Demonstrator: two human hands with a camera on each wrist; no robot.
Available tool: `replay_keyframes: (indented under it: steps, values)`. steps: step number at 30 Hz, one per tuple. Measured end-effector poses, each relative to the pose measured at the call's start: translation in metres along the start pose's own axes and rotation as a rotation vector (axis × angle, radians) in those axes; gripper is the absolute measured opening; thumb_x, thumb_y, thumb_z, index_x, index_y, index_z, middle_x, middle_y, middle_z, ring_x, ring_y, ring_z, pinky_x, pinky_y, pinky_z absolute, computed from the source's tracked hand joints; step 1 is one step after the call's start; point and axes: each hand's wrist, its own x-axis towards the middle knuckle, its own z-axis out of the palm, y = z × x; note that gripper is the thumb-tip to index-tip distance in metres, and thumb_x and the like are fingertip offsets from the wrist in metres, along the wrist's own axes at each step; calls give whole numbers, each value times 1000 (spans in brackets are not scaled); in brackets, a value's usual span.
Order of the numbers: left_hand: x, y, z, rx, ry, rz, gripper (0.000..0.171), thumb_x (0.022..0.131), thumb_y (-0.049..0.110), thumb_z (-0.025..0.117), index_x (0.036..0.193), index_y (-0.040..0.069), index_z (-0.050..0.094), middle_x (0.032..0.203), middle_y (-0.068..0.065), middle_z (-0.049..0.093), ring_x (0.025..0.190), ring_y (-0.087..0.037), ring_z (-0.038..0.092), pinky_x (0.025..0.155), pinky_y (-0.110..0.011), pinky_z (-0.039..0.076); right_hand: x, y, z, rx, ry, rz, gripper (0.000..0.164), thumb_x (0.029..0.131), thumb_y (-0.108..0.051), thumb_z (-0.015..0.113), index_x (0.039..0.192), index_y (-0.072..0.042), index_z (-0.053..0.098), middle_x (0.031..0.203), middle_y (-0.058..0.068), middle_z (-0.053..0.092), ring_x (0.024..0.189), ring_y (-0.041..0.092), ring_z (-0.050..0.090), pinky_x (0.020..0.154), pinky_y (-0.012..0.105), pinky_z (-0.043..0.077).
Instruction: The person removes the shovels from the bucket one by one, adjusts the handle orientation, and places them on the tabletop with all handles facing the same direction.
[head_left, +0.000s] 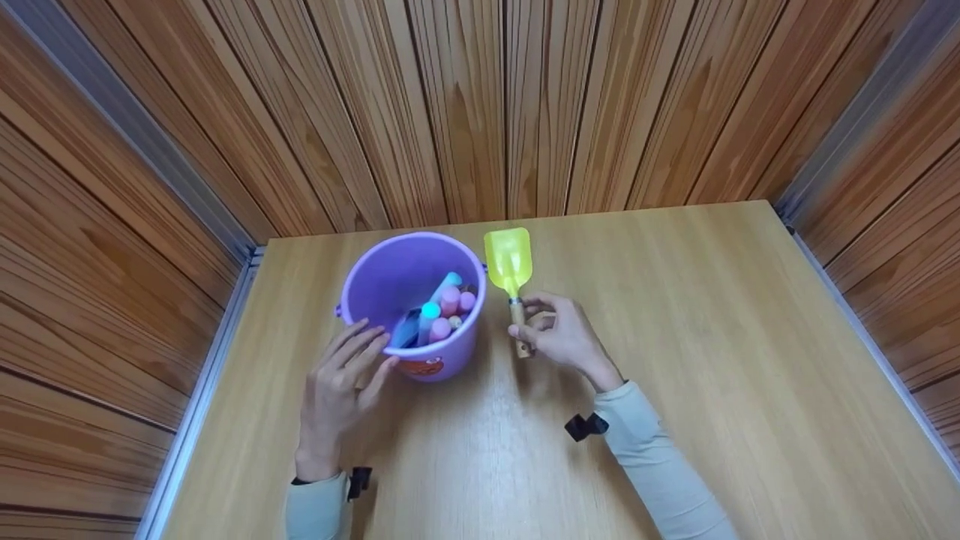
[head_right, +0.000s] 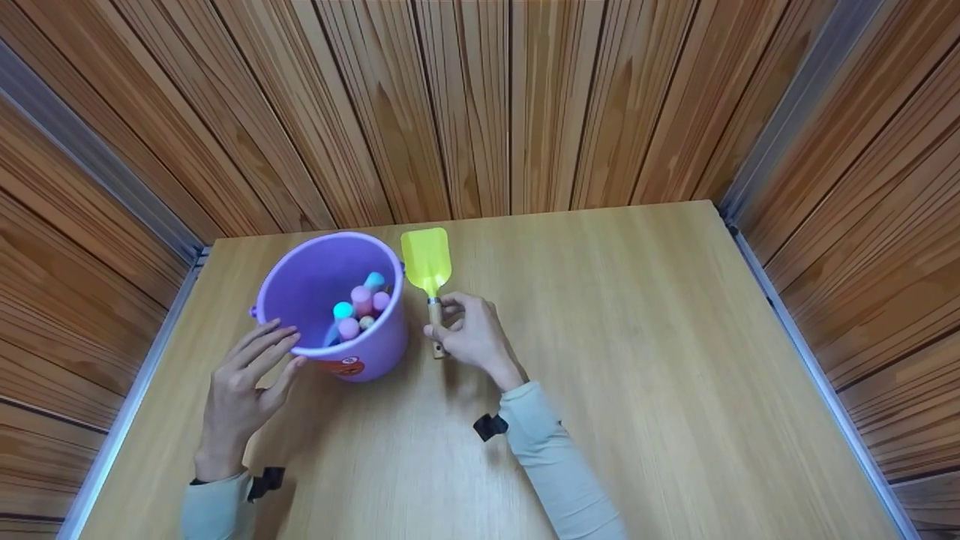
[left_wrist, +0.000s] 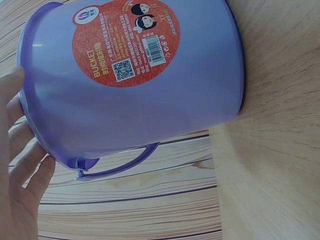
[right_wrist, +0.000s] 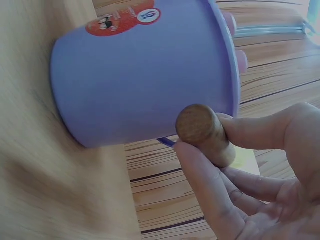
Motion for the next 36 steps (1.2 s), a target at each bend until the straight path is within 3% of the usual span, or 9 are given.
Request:
replay_keyframes:
  steps: [8,16,24,29,36]
  values:
    - [-1,0,2,-14,-1,-1,51,81,18,85,130,21,68,131,2,67,132,-21,55,110,-35,44,-2,16,1,5,53,-25,45,82,-7,82,123,-1,65,107,16,68,80,28,70,64,33,62]
    - [2,-1,3,10,5,23,48,82,21,84,128,18,70,129,0,68,132,-23,55,107,-44,48,-2,26,2,23,70,-29,48,81,-5,82,122,6,63,105,17,69,77,20,69,67,28,61]
    - [2,-2,3,2,-3,11,52,82,19,85,130,21,68,130,0,68,133,-21,54,112,-36,43,1,38,5,41,59,14,46,81,-4,81,122,5,63,107,19,68,78,21,70,70,36,63]
    - [0,-2,1,3,-3,10,56,78,16,87,131,21,68,130,0,68,132,-23,55,114,-31,40,4,46,9,36,46,43,48,82,-4,81,125,5,62,110,18,67,84,22,70,73,31,62]
    - [0,-2,0,4,0,17,56,78,16,87,130,20,68,130,0,68,132,-23,55,114,-29,39,6,54,15,55,27,86,47,82,-6,80,125,4,62,108,19,68,81,23,71,64,36,63]
